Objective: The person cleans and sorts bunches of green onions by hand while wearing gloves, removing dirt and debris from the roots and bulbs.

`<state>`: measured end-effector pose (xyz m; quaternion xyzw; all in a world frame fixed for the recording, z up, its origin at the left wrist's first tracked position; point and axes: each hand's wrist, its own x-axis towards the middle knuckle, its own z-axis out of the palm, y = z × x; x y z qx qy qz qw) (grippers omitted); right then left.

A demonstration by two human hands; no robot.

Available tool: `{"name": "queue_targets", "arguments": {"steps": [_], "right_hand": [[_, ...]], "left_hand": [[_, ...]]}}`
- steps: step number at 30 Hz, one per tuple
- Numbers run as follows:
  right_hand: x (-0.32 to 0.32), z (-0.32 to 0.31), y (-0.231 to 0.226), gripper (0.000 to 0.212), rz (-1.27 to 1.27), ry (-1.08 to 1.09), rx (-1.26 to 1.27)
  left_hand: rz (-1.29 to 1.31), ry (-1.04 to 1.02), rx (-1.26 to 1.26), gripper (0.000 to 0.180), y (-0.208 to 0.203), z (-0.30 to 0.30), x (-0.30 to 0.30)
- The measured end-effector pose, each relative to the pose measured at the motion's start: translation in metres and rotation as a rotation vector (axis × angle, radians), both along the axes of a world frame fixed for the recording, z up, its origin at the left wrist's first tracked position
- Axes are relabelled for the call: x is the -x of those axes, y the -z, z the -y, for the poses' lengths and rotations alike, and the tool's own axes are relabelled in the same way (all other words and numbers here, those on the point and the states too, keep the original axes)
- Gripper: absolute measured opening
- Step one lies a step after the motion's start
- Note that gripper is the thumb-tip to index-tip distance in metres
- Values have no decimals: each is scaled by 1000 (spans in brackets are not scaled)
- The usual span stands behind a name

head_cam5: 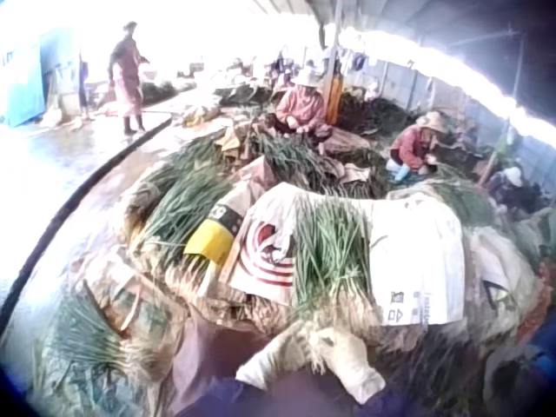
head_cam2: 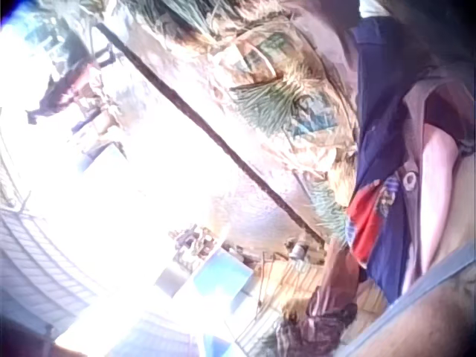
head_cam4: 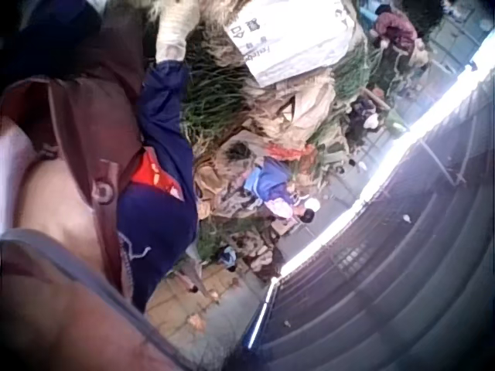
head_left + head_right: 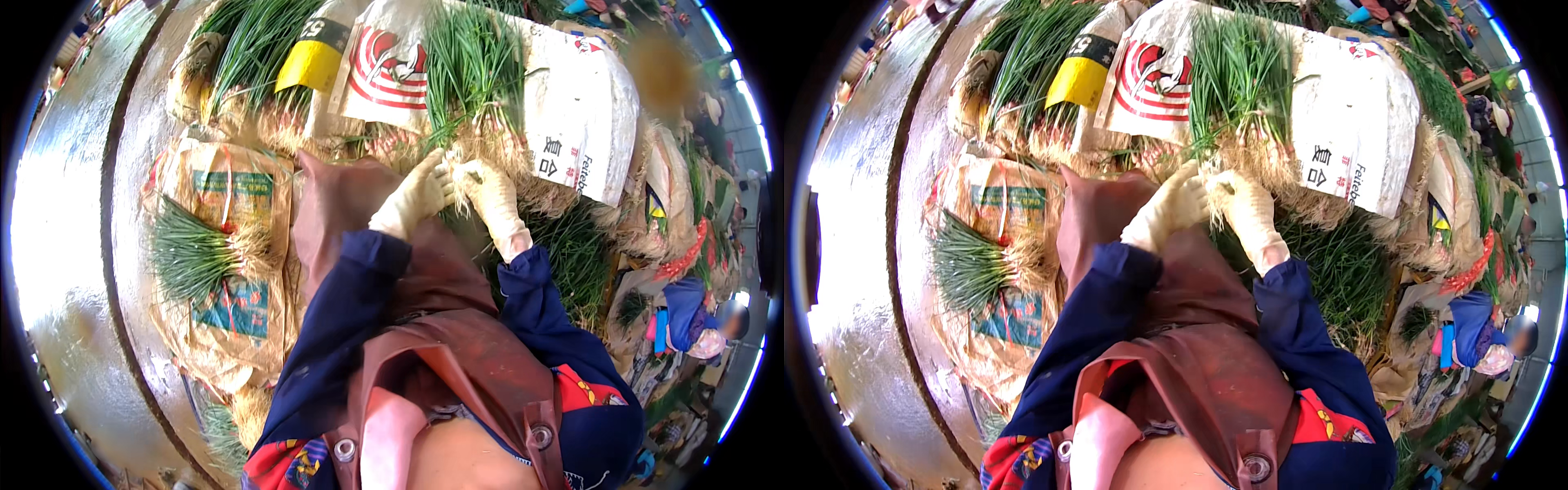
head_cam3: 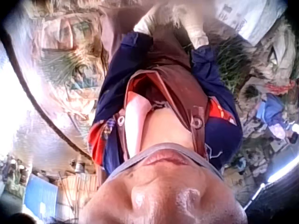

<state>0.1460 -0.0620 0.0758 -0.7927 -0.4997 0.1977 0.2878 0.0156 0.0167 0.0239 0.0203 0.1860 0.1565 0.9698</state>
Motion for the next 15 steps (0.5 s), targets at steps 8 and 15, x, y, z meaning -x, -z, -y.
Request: {"name": "queue_targets", "arguments": {"steps": [8,15], "right_hand": [[-36,-32,-8,68,798,-135,-152],[-43,-101,33,34,168,-246,61]], "left_hand": [[-168,-93,-277,24,-8,28,6],[-76,-210,-317,30,4,29,16]]}}
